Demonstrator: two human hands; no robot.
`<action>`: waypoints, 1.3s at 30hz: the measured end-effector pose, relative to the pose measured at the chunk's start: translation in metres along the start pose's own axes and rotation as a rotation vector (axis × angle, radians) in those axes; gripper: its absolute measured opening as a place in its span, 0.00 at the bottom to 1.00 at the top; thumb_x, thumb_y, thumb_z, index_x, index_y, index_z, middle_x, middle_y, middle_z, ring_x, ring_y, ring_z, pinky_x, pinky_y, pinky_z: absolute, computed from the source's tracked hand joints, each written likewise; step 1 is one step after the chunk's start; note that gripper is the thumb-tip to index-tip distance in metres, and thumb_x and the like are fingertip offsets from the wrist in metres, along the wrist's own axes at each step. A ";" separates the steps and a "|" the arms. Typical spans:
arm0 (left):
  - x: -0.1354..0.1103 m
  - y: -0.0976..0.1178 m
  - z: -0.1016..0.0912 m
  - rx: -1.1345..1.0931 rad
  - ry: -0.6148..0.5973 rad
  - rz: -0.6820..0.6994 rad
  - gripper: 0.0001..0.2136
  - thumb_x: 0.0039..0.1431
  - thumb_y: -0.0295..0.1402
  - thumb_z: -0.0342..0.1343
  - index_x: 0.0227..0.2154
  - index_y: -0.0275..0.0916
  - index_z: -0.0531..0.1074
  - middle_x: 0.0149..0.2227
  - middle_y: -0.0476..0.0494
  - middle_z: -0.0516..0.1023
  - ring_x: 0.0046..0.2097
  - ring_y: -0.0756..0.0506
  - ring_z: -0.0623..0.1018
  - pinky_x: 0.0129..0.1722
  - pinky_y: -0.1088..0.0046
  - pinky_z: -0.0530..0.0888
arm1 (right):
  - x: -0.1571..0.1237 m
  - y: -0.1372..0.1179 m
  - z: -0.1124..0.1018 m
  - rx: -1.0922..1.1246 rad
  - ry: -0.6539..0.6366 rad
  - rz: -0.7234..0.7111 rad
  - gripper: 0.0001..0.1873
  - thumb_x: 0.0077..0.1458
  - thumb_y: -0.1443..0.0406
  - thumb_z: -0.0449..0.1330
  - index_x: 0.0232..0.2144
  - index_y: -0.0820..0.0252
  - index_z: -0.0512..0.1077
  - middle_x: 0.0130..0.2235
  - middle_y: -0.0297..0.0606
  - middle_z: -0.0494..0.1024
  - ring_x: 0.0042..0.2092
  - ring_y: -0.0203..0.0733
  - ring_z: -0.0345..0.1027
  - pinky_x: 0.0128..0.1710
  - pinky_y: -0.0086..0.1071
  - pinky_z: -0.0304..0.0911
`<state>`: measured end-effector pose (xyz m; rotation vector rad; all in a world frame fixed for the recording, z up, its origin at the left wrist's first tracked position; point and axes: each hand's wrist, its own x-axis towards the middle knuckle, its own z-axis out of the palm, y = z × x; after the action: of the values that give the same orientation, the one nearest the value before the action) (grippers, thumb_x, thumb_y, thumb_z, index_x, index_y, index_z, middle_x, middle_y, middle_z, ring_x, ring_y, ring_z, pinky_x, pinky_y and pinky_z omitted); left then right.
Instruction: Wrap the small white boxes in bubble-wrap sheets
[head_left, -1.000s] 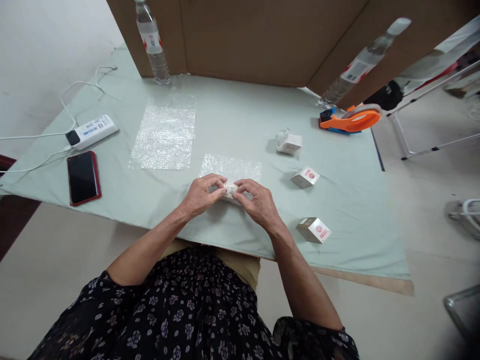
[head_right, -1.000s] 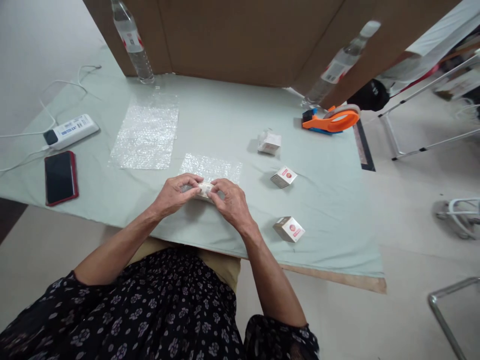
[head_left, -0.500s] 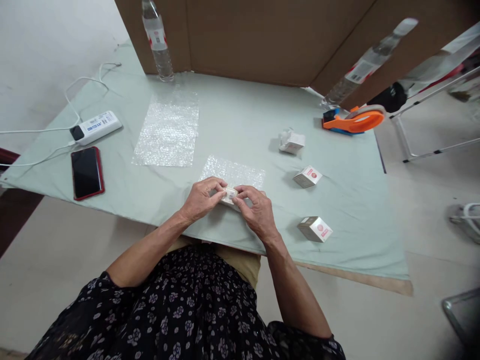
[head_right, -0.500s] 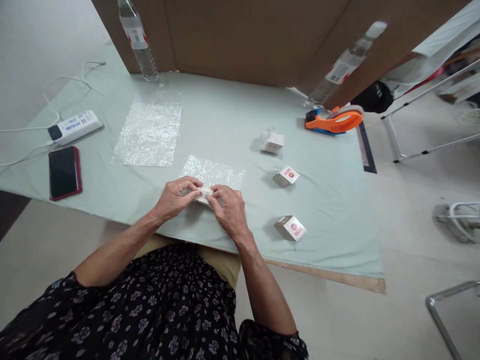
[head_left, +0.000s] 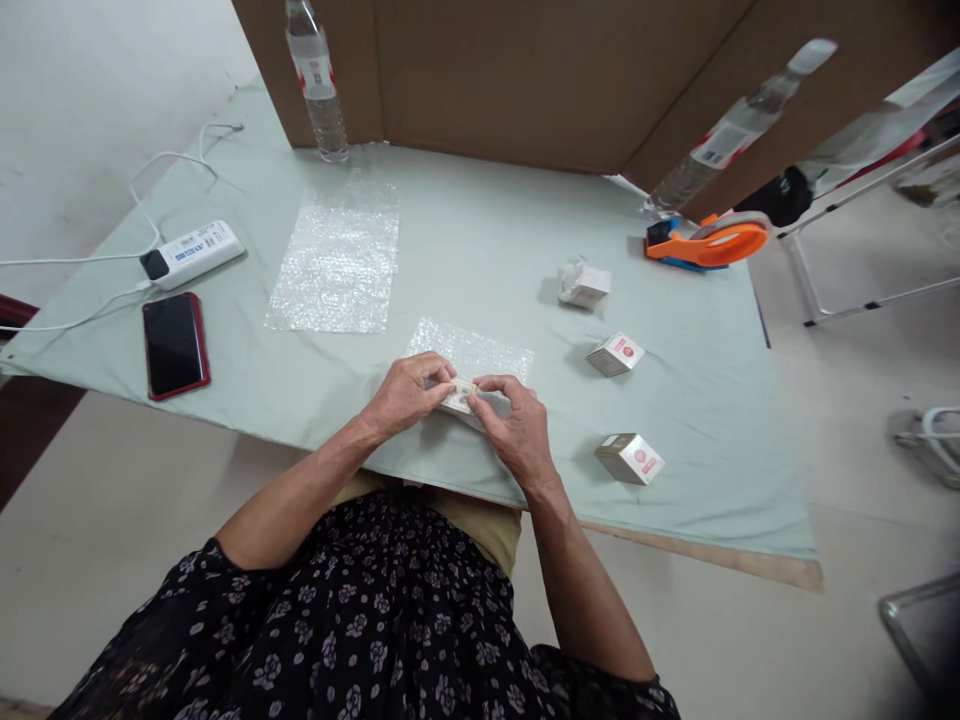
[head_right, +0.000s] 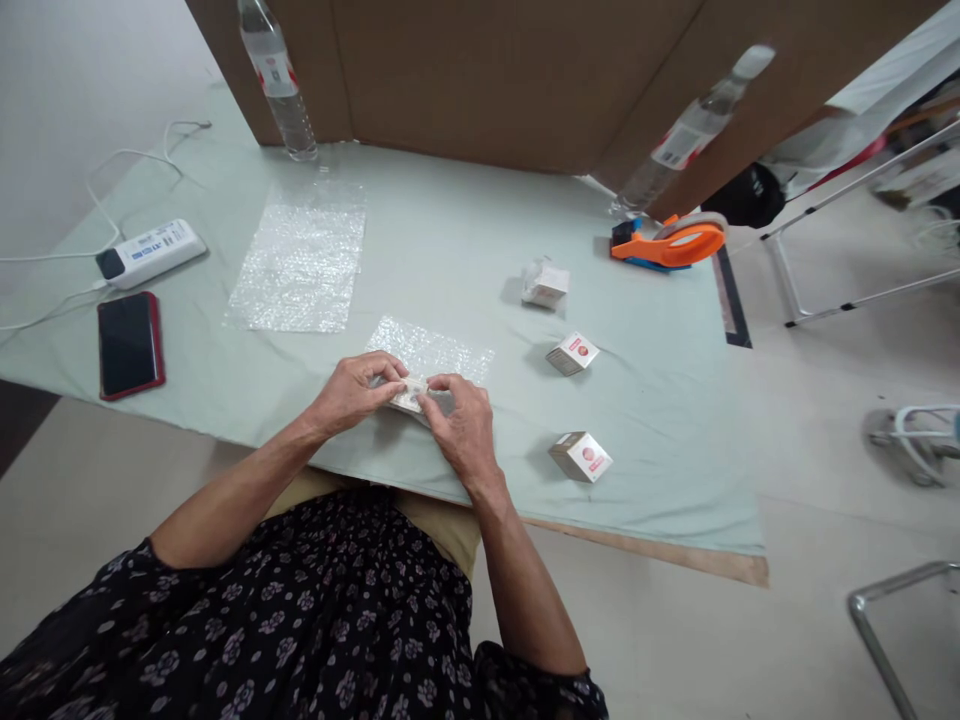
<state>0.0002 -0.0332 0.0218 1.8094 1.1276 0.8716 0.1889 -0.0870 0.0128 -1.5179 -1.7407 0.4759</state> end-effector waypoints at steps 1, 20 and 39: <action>0.001 0.000 -0.001 0.001 -0.013 -0.013 0.06 0.55 0.28 0.59 0.23 0.39 0.72 0.36 0.46 0.81 0.40 0.46 0.79 0.43 0.69 0.74 | -0.002 -0.005 -0.003 -0.069 0.051 -0.022 0.06 0.62 0.60 0.60 0.39 0.54 0.73 0.45 0.41 0.82 0.49 0.51 0.74 0.50 0.45 0.61; -0.007 -0.010 -0.032 0.142 -0.030 -0.251 0.12 0.55 0.32 0.54 0.42 0.39 0.74 0.27 0.52 0.72 0.30 0.48 0.72 0.35 0.71 0.71 | 0.004 -0.035 0.004 -0.666 -0.208 -0.439 0.11 0.68 0.66 0.53 0.49 0.54 0.72 0.42 0.40 0.78 0.41 0.46 0.62 0.45 0.42 0.50; 0.006 -0.016 -0.047 0.391 -0.081 -0.527 0.17 0.45 0.46 0.66 0.18 0.42 0.66 0.17 0.51 0.66 0.23 0.48 0.67 0.24 0.71 0.59 | 0.012 -0.034 0.007 -0.718 -0.257 -0.496 0.10 0.68 0.67 0.51 0.43 0.56 0.73 0.40 0.43 0.77 0.39 0.47 0.59 0.42 0.43 0.47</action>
<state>-0.0437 -0.0100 0.0289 1.6926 1.7027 0.2777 0.1611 -0.0814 0.0362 -1.4230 -2.5691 -0.2567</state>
